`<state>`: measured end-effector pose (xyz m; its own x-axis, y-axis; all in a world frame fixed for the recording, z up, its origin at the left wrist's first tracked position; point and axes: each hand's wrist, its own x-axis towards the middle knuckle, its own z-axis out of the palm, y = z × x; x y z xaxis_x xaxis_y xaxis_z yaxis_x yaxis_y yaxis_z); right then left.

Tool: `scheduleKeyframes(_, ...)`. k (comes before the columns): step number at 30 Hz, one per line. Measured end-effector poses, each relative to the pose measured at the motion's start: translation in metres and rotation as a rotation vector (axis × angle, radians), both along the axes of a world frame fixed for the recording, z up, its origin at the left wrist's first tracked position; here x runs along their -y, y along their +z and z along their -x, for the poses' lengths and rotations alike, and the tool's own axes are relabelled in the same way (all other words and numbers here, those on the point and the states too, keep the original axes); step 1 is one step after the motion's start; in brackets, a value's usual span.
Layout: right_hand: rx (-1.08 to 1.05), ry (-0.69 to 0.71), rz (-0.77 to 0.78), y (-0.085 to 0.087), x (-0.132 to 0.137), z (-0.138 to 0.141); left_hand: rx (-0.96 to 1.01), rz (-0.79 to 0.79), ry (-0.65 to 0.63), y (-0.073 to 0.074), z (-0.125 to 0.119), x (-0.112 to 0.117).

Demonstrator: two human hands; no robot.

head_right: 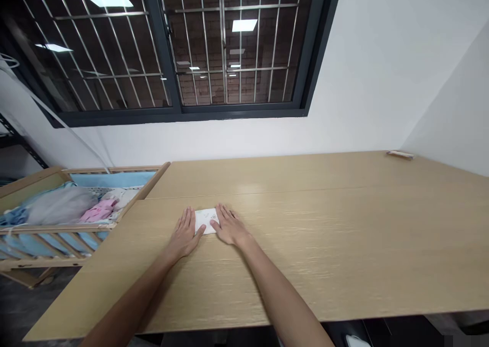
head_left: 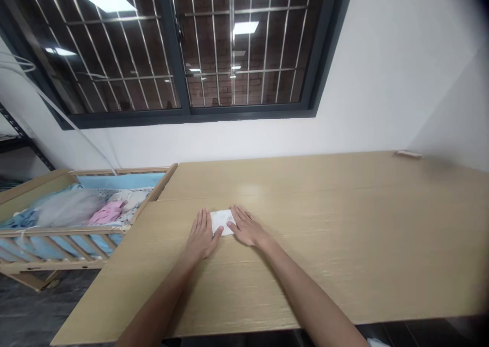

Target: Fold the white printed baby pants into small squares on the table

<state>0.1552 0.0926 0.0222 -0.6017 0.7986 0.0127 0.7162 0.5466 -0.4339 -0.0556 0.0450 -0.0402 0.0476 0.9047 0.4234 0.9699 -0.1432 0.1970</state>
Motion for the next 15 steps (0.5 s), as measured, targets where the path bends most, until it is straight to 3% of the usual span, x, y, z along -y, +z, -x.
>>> scheduleKeyframes(5, -0.086, 0.095, -0.161, 0.008, 0.002, -0.009, 0.047, -0.117, -0.173, 0.025, 0.007, -0.001)
scheduleKeyframes(8, -0.090, 0.180, -0.171, 0.009, 0.002, -0.009, 0.062, -0.096, -0.247, 0.035, 0.012, 0.001)
scheduleKeyframes(12, -0.081, 0.173, -0.070, 0.000, -0.006, -0.009, 0.073, 0.015, -0.277, 0.034, 0.015, 0.005)
scheduleKeyframes(15, -0.170, 0.163, -0.078, -0.009, -0.014, -0.009, 0.168, 0.059, -0.276, 0.032, 0.015, 0.005)
